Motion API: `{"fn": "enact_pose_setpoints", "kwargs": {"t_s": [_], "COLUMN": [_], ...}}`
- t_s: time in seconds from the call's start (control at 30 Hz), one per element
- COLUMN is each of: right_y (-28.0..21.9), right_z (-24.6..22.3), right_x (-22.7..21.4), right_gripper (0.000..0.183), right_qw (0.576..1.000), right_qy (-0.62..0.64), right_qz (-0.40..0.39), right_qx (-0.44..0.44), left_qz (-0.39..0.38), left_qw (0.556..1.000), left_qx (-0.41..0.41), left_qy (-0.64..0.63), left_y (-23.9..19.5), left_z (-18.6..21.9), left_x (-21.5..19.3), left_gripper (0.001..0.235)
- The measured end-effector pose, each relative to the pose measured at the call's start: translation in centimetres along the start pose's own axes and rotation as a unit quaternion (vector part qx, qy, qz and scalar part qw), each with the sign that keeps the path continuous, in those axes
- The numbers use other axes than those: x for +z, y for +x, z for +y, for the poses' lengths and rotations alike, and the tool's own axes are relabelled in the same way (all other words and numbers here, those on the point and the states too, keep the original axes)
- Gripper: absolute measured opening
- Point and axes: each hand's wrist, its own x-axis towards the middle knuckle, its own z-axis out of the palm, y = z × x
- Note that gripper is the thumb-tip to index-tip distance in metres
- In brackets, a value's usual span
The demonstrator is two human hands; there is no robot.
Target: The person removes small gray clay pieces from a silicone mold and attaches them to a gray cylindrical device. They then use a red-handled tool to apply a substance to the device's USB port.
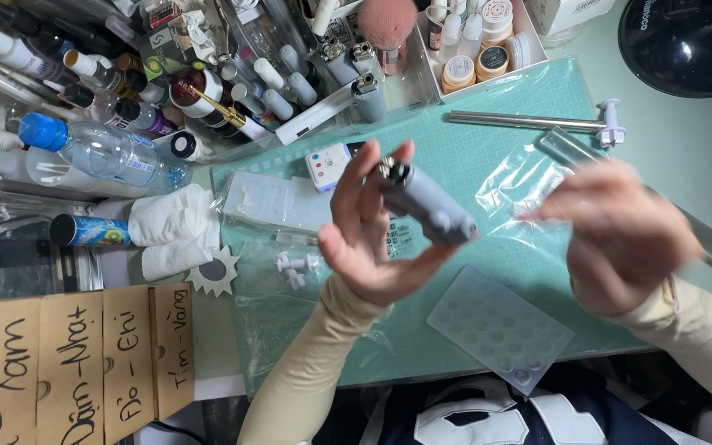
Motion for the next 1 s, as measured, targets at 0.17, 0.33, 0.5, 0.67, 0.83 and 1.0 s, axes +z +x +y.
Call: {"fn": "enact_pose_setpoints", "kwargs": {"t_s": [0.17,0.33,0.5,0.67,0.83,1.0], "right_y": [-0.6,-0.7,-0.6,-0.4,0.6,2.3], "right_z": [-1.5,-0.4,1.4,2.2,2.6,2.5], "right_x": [3.0,4.4,3.8,3.4,2.3,0.3], "right_gripper": [0.074,0.081,0.084,0.092,0.090,0.064], "right_qw": [0.923,0.884,0.875,0.856,0.841,0.819], "right_qy": [0.160,0.206,0.212,0.227,0.187,0.060], "right_qz": [-0.018,0.024,0.020,-0.037,-0.123,-0.165], "right_qx": [0.350,0.419,0.435,0.463,0.492,0.546], "left_qz": [-0.056,-0.101,-0.146,-0.141,-0.164,-0.194], "left_qw": [0.997,0.985,0.972,0.967,0.952,0.933], "left_qx": [-0.022,-0.012,-0.036,-0.095,-0.165,-0.155], "left_qy": [0.048,0.142,0.181,0.192,0.198,0.259], "left_y": [-0.1,0.3,0.7,1.4,1.5,1.3], "left_z": [-2.0,-3.3,-3.6,-3.0,-2.6,-2.8], "left_x": [-0.5,-0.7,-0.5,-0.9,-0.9,-0.9], "left_gripper": [0.129,0.122,0.115,0.120,0.125,0.128]}}
